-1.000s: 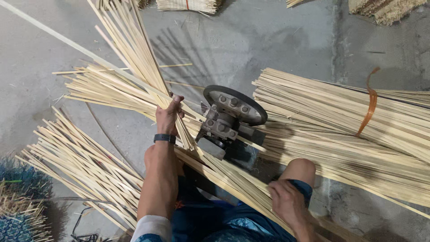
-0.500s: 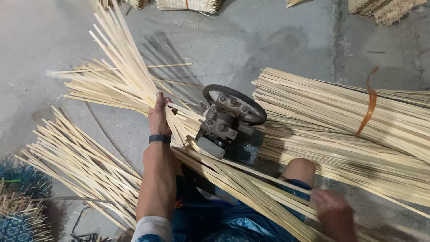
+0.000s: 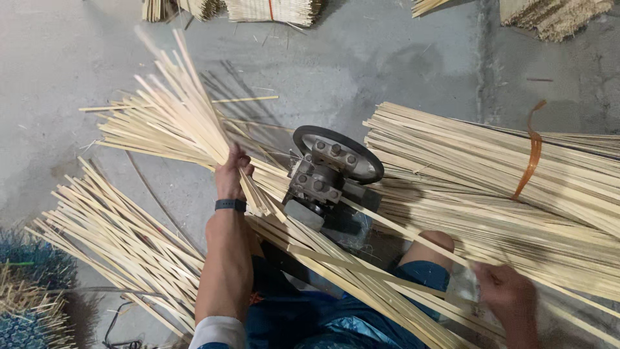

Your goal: The person sits on the floor and feeds long bamboo strips one at a time through a hand-cranked splitting machine, guiding each strip by hand as the blade divides it into thinner slats, then sets the split pieces aside and takes the next strip from the pile.

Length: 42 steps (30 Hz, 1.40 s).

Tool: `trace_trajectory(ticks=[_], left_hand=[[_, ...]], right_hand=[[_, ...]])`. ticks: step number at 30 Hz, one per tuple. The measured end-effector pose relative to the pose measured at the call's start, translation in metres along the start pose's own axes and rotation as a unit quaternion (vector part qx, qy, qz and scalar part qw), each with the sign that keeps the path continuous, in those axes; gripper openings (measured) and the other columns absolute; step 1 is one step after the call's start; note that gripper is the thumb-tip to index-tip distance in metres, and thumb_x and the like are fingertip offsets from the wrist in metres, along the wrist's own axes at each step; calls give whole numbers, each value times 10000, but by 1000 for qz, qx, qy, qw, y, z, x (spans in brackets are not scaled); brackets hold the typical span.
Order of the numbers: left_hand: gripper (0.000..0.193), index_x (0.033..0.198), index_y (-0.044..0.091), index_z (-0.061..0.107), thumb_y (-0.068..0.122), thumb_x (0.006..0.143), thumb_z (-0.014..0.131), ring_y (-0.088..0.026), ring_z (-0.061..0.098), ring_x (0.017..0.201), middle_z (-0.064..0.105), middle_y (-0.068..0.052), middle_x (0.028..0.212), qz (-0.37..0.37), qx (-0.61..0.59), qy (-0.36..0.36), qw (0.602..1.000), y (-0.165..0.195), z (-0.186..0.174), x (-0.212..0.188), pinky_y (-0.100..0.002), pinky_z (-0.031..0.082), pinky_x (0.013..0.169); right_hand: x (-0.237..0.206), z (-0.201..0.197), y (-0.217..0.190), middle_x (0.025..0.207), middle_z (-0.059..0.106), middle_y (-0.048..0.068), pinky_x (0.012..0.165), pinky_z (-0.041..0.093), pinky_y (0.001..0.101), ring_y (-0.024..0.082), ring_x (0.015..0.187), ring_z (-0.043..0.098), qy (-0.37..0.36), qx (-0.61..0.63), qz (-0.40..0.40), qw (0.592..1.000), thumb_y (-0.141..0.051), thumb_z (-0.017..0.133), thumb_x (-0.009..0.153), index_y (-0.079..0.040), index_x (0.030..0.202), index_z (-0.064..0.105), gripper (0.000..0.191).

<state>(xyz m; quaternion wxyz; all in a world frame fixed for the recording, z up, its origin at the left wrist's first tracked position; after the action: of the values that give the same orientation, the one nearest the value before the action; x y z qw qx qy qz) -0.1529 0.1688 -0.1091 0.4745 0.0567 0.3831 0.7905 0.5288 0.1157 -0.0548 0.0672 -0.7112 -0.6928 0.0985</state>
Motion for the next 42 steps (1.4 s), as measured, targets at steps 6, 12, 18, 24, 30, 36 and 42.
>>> trace_trajectory(ticks=[6, 12, 18, 24, 30, 36, 42], left_hand=[[337, 1107, 80, 564, 135, 861, 787, -83, 544, 641, 724, -89, 996, -3, 131, -21, 991, -6, 21, -11, -225, 450, 470], [359, 1204, -47, 618, 93, 931, 805, -127, 582, 680, 705, -107, 946, -6, 154, -26, 988, -10, 25, -15, -264, 488, 504], [425, 1229, 37, 510, 68, 901, 780, -142, 600, 680, 713, -124, 969, 6, 152, -44, 987, -14, 30, -16, -274, 502, 512], [369, 1237, 55, 526, 134, 944, 736, -144, 625, 721, 714, -128, 969, 4, 152, -44, 987, -16, 30, -14, -280, 532, 535], [307, 1203, 59, 549, 145, 964, 720, -145, 635, 734, 694, -105, 935, 11, 138, -44, 989, -16, 22, -7, -279, 523, 528], [215, 1115, 62, 582, 216, 1005, 683, -151, 599, 673, 662, -67, 866, 15, 120, 3, 993, -2, 9, 4, -279, 519, 523], [239, 995, 76, 509, 222, 989, 698, -197, 587, 671, 548, -49, 767, -8, -74, 18, 997, 2, 4, 5, -368, 585, 593]], right_hand=[[-27, -9, -147, 1045, 735, 153, 955, 509, 521, 313, 1024, 674, 105, 44, -247, 962, -211, 705, 847, -122, 1063, 746, 237], [-42, 57, -176, 1118, 763, 100, 921, 581, 433, 267, 1084, 691, -215, 209, -146, 943, -202, 792, 807, -112, 1085, 795, 292], [-35, 59, -142, 974, 817, 46, 763, 626, 325, 154, 828, 782, -156, 241, -91, 954, -197, 784, 831, -127, 972, 822, 161], [-14, 2, -129, 951, 801, 77, 702, 625, 290, 139, 812, 752, -32, 277, -191, 941, -163, 830, 784, -130, 960, 808, 181], [9, -4, -100, 946, 749, 73, 726, 574, 344, 191, 793, 703, -61, 106, -17, 992, -164, 840, 828, -142, 1086, 799, 262], [13, 0, -174, 1092, 756, 19, 874, 614, 335, 154, 1017, 708, 19, 178, -161, 970, -153, 778, 882, -168, 1116, 776, 235], [-26, -5, -259, 1184, 725, 127, 961, 515, 476, 307, 1117, 684, 129, 84, -353, 923, -185, 763, 792, -123, 1051, 756, 267]])
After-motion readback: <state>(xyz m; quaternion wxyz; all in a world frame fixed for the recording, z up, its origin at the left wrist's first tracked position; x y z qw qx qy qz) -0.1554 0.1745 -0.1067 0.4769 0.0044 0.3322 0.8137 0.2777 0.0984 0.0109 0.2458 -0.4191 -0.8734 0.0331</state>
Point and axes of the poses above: each hand's wrist, its own x-axis towards the middle knuckle, its own z-axis out of the palm, y = z × x, the point moved 9 cm from there along x, towards the middle knuckle
